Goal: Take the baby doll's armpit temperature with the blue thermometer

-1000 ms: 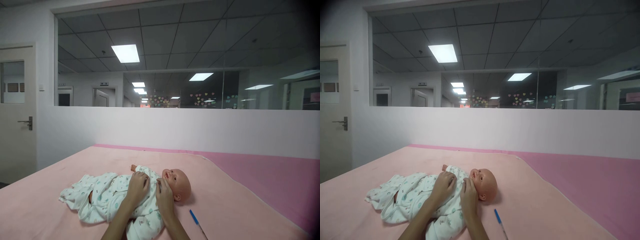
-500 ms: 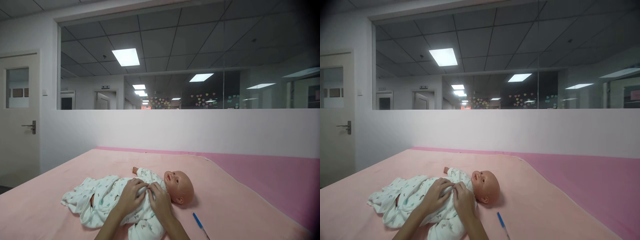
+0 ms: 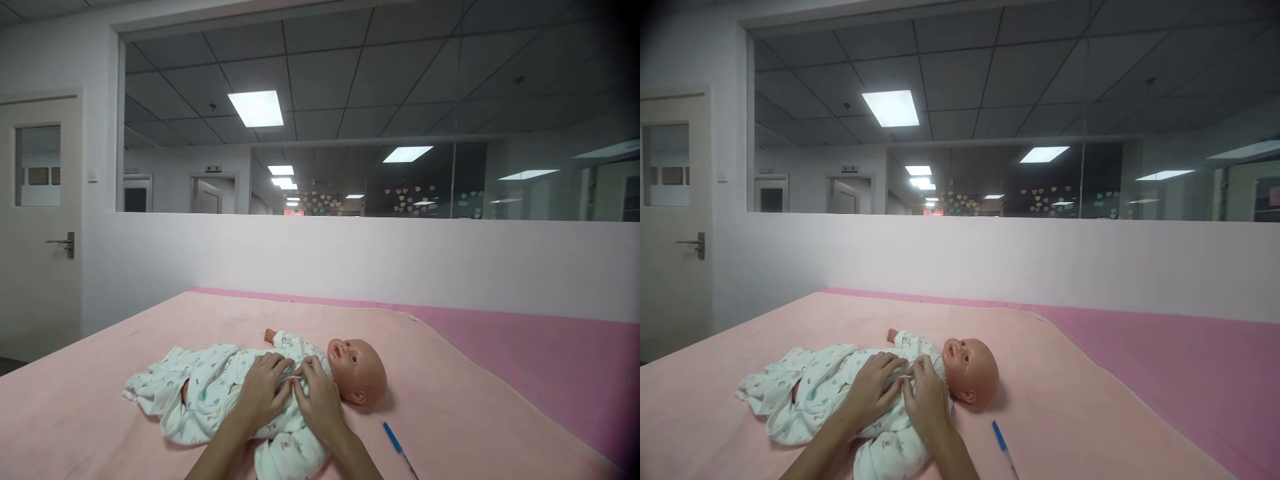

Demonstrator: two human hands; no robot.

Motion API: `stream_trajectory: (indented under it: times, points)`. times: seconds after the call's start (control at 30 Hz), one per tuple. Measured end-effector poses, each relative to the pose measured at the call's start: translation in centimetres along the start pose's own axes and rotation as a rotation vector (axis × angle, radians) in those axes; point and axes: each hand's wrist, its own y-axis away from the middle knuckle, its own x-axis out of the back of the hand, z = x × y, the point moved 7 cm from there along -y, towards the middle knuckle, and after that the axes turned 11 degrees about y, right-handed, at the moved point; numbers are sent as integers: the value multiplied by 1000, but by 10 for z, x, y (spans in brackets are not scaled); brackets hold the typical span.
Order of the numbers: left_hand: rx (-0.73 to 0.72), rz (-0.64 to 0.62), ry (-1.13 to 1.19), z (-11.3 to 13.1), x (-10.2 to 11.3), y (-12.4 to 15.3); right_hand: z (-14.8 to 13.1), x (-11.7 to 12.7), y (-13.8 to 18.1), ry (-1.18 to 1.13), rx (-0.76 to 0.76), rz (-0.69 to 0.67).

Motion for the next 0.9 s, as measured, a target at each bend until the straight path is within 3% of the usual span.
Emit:
stream_trajectory:
  times: [0.27,0.57,0.9]
  points:
    - [34,9,4,-1,1,-1,1,0,0,-72,4,-15]
    - [51,25,16,-2,0,-1,-3,1,1,47,39,2]
    - [53,37,-1,-3,-1,-1,6,-8,1,103,-91,108]
